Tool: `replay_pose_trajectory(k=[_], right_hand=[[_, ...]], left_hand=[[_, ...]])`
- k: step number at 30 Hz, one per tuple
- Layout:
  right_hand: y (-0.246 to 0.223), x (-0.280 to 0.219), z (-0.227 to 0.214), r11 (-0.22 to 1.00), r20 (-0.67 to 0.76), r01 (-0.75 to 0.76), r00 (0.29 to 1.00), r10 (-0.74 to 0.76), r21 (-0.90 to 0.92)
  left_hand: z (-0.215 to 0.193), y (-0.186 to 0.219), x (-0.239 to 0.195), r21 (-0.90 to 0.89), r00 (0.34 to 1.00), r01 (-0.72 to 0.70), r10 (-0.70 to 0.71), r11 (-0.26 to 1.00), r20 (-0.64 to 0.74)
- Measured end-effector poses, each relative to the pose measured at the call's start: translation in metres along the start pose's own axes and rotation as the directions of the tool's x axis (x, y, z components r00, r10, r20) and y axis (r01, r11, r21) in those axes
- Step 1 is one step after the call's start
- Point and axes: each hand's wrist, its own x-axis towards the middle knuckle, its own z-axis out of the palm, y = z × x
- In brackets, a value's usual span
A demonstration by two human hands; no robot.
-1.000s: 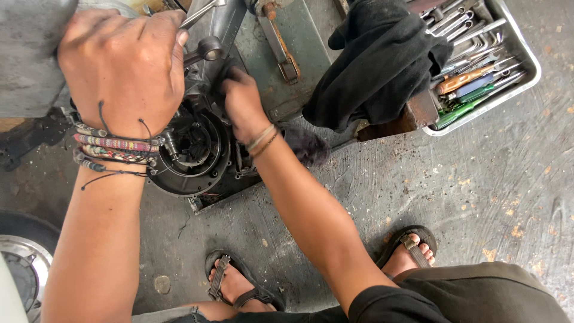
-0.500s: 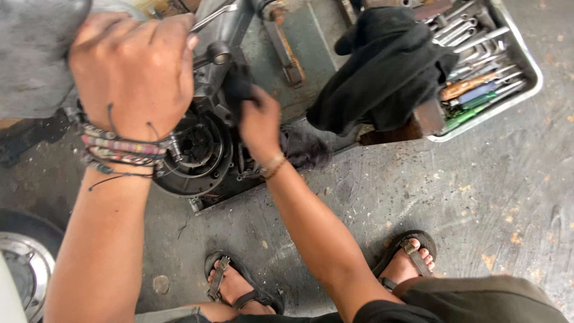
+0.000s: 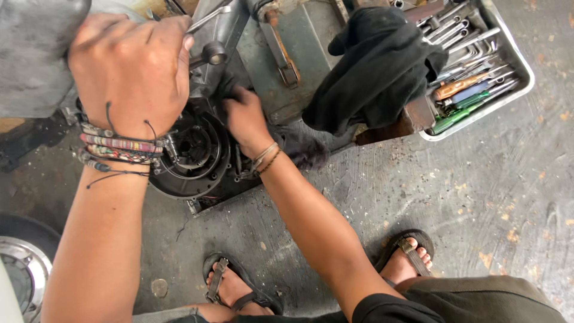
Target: The person uses a wrench to tighten bolts on a disassembled engine block, then wipes the engine with a cloth to clean off oil and grime. The person works methodically on different sections of the engine while handling tools and a rag.
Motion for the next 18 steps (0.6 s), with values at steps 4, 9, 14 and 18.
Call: replay_pose_trajectory(k=[4,9,14,18], right_hand=[[0.000,0.015,-0.002,0.987,-0.199,0.157,0.967,-0.161,-0.037],[0.014,-0.006,0.006,0.951,-0.181,0.074,0.975,-0.133,-0.299],[-0.006,0.015,-0.019,0.995,-0.303,0.010,0.952,-0.040,-0.101],[-0.026,0.012,-0.003,0.980,-0.381,0.188,0.913,-0.149,0.069]], left_hand=[[-0.001,-0.001,-0.001,-0.040,1.000,0.013,-0.014,0.999,-0.019],[-0.002,0.002,0.003,-0.028,1.000,0.017,-0.017,0.999,-0.026],[-0.007,0.001,0.002,-0.044,1.000,0.002,-0.003,0.999,-0.020],[0.000,0.000,-0.001,-0.052,0.999,0.016,-0.019,0.999,-0.051]])
